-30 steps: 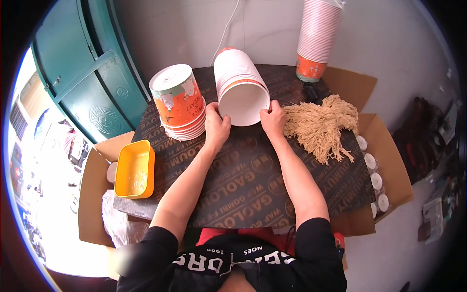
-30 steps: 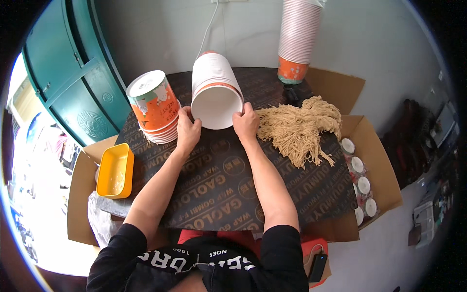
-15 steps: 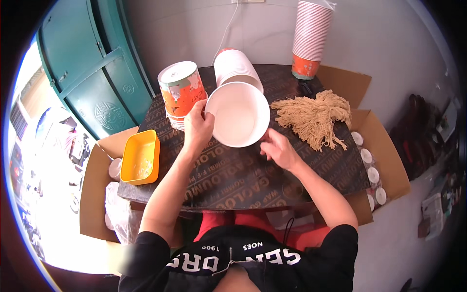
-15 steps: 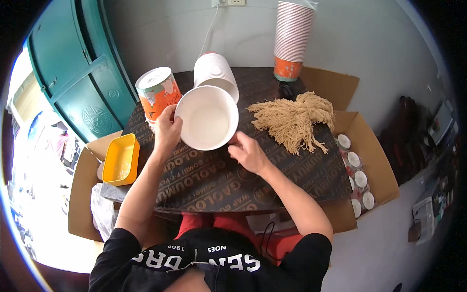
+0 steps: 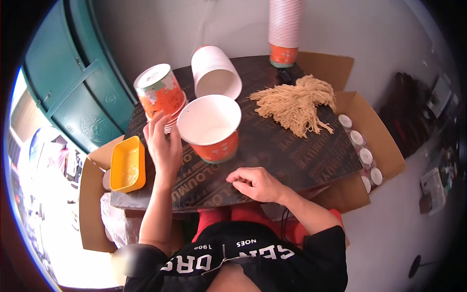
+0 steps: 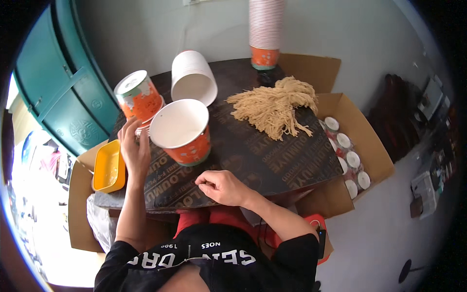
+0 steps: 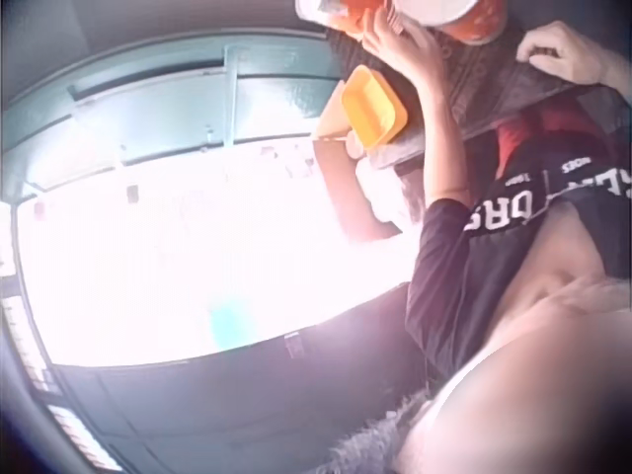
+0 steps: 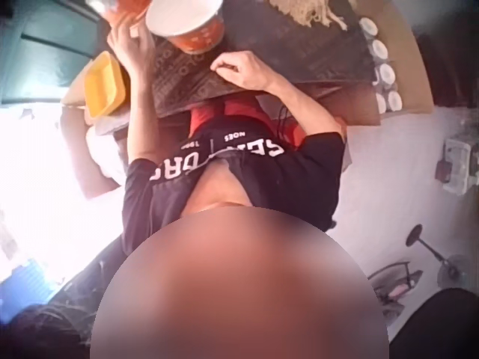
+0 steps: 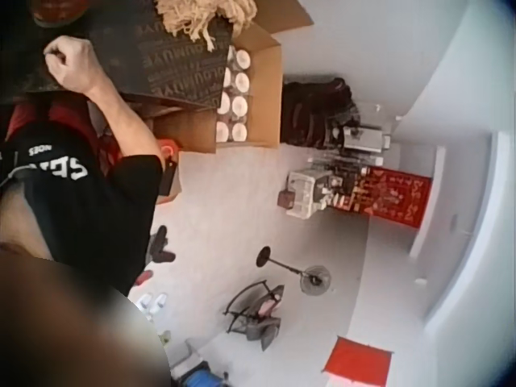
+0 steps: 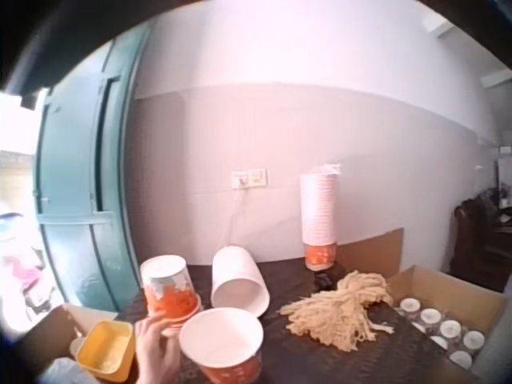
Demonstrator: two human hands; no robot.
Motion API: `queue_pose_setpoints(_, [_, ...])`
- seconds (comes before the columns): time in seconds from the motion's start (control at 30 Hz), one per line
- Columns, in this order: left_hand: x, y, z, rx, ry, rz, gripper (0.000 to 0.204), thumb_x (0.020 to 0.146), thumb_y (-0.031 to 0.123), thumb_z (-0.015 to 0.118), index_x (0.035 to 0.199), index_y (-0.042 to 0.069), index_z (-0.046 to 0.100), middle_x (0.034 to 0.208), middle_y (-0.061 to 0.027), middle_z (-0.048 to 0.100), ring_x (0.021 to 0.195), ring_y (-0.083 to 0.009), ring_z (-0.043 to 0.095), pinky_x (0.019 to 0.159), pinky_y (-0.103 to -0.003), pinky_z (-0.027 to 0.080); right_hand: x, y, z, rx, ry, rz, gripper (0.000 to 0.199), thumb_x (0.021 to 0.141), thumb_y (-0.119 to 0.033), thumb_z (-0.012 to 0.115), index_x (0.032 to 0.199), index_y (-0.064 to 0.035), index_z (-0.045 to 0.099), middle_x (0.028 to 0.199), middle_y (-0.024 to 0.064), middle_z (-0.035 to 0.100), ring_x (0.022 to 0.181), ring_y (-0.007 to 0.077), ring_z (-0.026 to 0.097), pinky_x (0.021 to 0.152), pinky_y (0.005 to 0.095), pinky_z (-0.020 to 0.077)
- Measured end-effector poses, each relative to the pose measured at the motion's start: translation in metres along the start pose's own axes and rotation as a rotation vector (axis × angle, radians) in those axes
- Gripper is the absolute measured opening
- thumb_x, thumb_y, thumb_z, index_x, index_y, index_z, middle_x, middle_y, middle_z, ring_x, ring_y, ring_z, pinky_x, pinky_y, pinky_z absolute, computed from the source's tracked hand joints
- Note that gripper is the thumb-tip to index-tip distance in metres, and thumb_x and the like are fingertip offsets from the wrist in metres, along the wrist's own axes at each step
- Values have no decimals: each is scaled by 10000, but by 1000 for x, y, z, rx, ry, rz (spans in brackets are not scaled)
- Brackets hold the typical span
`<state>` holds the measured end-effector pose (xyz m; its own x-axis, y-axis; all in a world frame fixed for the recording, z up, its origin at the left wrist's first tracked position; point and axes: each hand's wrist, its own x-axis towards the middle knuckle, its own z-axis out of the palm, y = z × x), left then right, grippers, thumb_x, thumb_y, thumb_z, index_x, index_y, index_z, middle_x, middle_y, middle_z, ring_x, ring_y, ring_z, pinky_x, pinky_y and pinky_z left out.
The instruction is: Tying a thin string or wire around the rim of paper cups.
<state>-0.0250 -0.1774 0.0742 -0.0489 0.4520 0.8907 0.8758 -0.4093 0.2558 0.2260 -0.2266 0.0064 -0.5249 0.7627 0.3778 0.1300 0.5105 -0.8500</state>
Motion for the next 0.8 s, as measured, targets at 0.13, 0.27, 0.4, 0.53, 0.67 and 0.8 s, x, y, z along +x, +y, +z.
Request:
queue_pose_setpoints(0.13, [-11, 39, -16, -238, -219, 135, 328, 757, -71, 611, 1080, -19, 616, 1063, -162, 655, 1138, -373, 564, 976, -458, 445, -14, 0, -25, -63, 126, 86, 108, 899, -78, 640, 947, 11, 676, 783, 120, 689, 690, 164, 654, 632, 298, 505])
queue_pose_setpoints(0.27, [-20, 48, -7, -268, -396, 190, 471, 745, -48, 661, 1206, 11, 583, 1010, -144, 660, 1099, -324, 599, 1123, -550, 304, -31, 13, -63, -147, 381, 249, 81, 899, -55, 641, 909, 10, 689, 788, 49, 706, 734, 79, 633, 660, 246, 500])
queue_pose_setpoints(0.4, [-26, 44, -1, -213, -360, 181, 295, 737, -49, 680, 1019, 31, 657, 840, -97, 616, 887, -276, 618, 1130, -566, 291, -53, 35, -104, -310, 603, 318, 120, 873, -106, 673, 885, 13, 673, 718, 106, 649, 671, 114, 612, 634, 295, 491])
queue_pose_setpoints(0.53, [-21, 47, -19, -226, -405, 151, 232, 707, -44, 672, 920, 50, 666, 814, -84, 604, 897, -260, 613, 1131, -566, 283, -73, 59, -150, -503, 763, 402, 94, 867, -81, 642, 892, 5, 668, 806, 151, 674, 732, 250, 672, 680, 337, 514])
queue_pose_setpoints(0.67, [-24, 43, -34, -196, -420, 107, 223, 684, -30, 651, 894, 44, 656, 836, -86, 616, 991, -290, 607, 1137, -593, 254, -87, 78, -189, -780, 767, 385, 76, 848, -39, 655, 920, -18, 647, 868, 165, 646, 841, 357, 638, 739, 423, 504])
queue_pose_setpoints(0.8, [-27, 37, -40, -265, -339, 62, 280, 699, 63, 623, 973, 13, 641, 982, -143, 635, 1065, -356, 590, 1131, -597, 255, -81, 86, -213, -865, 735, 400, 71, 838, -19, 648, 907, -3, 642, 864, 172, 637, 860, 369, 629, 751, 435, 505])
